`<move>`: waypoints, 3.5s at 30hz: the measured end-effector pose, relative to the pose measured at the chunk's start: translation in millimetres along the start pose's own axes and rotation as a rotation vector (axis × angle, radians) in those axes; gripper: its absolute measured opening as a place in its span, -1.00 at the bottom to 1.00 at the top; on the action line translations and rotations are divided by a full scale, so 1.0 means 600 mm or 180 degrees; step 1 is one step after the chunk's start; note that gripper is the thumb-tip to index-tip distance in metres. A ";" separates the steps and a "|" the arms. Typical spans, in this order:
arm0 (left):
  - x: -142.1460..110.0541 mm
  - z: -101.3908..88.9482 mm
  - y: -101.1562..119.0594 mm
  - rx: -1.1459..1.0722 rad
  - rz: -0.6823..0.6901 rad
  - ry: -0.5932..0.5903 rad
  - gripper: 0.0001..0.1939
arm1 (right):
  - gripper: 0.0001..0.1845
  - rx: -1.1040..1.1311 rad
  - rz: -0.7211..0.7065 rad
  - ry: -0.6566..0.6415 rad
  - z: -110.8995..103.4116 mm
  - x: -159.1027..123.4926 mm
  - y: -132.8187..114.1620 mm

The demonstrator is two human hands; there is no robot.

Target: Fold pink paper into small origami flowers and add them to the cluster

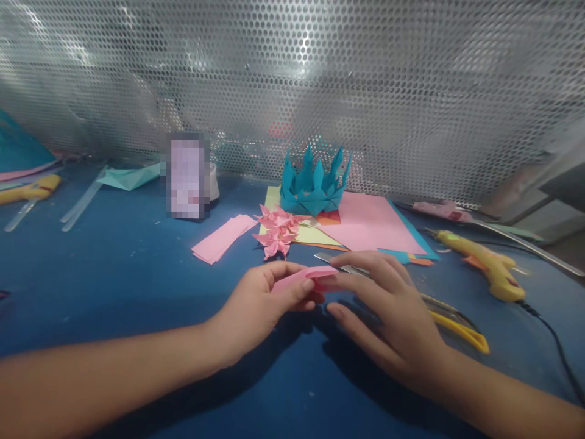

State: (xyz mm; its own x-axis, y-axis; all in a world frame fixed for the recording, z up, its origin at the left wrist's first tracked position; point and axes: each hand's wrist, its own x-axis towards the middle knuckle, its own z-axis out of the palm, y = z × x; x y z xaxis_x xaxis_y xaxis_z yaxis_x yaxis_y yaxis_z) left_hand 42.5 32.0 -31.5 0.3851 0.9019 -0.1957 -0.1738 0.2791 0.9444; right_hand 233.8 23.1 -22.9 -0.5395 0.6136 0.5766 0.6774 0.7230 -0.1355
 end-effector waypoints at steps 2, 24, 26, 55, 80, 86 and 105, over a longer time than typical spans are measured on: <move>0.001 0.000 -0.001 0.0002 -0.0001 0.0006 -0.72 | -0.76 -0.0090 0.0007 -0.0108 0.000 -0.001 0.001; 0.000 -0.001 0.003 -0.0144 -0.0081 -0.0006 -0.74 | -0.56 0.0846 0.0019 0.0177 0.010 -0.009 0.001; -0.001 0.000 0.005 -0.0048 -0.0086 0.0002 -0.76 | -0.57 0.1176 0.0501 0.0186 0.017 -0.008 0.001; -0.035 0.027 0.005 -0.0622 -0.0436 0.0414 -0.77 | -0.86 0.1492 0.0821 -0.0049 0.002 0.005 -0.024; -0.039 0.032 0.007 -0.0697 -0.0320 -0.0166 -0.82 | -0.88 0.2371 0.1281 -0.0260 -0.007 0.000 -0.033; -0.040 0.033 0.007 -0.0513 -0.0415 -0.0116 -0.79 | -0.84 0.2274 0.1319 -0.0215 -0.005 0.006 -0.034; -0.034 0.037 0.002 -0.0430 -0.0502 -0.0221 -0.65 | -0.85 0.2144 0.1250 -0.0474 -0.001 0.009 -0.036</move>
State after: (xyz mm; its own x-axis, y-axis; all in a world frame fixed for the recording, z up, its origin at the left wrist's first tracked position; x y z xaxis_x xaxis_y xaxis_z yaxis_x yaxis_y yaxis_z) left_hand 54.7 6.7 -20.7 0.4780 0.8199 -0.3151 -0.2244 0.4608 0.8587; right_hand 216.9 10.5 -16.3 -0.4171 0.8652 0.2782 0.4094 0.4522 -0.7924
